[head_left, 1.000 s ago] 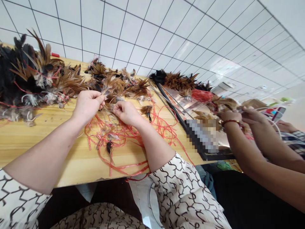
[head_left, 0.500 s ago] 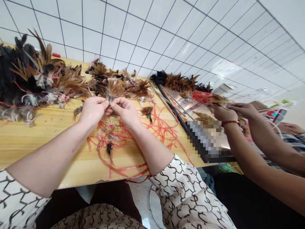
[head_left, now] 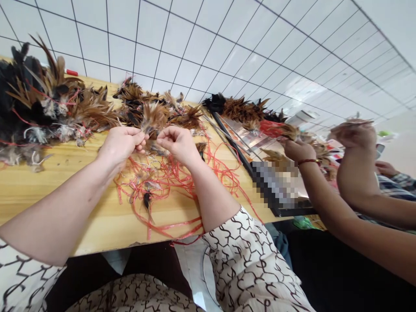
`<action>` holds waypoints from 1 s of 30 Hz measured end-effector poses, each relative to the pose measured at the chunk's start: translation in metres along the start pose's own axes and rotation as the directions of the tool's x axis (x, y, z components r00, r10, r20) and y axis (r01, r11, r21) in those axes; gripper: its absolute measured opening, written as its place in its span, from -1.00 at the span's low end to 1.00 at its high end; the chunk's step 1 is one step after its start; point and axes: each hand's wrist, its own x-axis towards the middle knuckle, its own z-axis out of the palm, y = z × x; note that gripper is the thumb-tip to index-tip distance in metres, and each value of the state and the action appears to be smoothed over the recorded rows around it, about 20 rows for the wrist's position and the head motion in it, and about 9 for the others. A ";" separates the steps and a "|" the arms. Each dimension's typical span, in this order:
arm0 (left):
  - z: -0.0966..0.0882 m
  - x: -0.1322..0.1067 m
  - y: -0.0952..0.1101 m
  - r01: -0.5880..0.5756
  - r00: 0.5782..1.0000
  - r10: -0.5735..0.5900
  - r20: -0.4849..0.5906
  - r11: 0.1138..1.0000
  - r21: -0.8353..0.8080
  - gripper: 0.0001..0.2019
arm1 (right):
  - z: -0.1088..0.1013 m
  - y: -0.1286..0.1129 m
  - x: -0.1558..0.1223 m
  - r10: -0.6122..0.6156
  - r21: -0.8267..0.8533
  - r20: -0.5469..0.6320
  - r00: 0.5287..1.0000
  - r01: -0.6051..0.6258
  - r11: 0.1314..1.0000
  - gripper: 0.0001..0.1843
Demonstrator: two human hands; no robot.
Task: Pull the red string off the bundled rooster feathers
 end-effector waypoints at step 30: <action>0.000 -0.001 0.003 0.045 0.997 -0.051 -0.058 0.994 -0.103 -0.77 | 0.001 -0.003 0.004 0.221 0.294 -0.013 0.975 -0.207 0.933 -0.78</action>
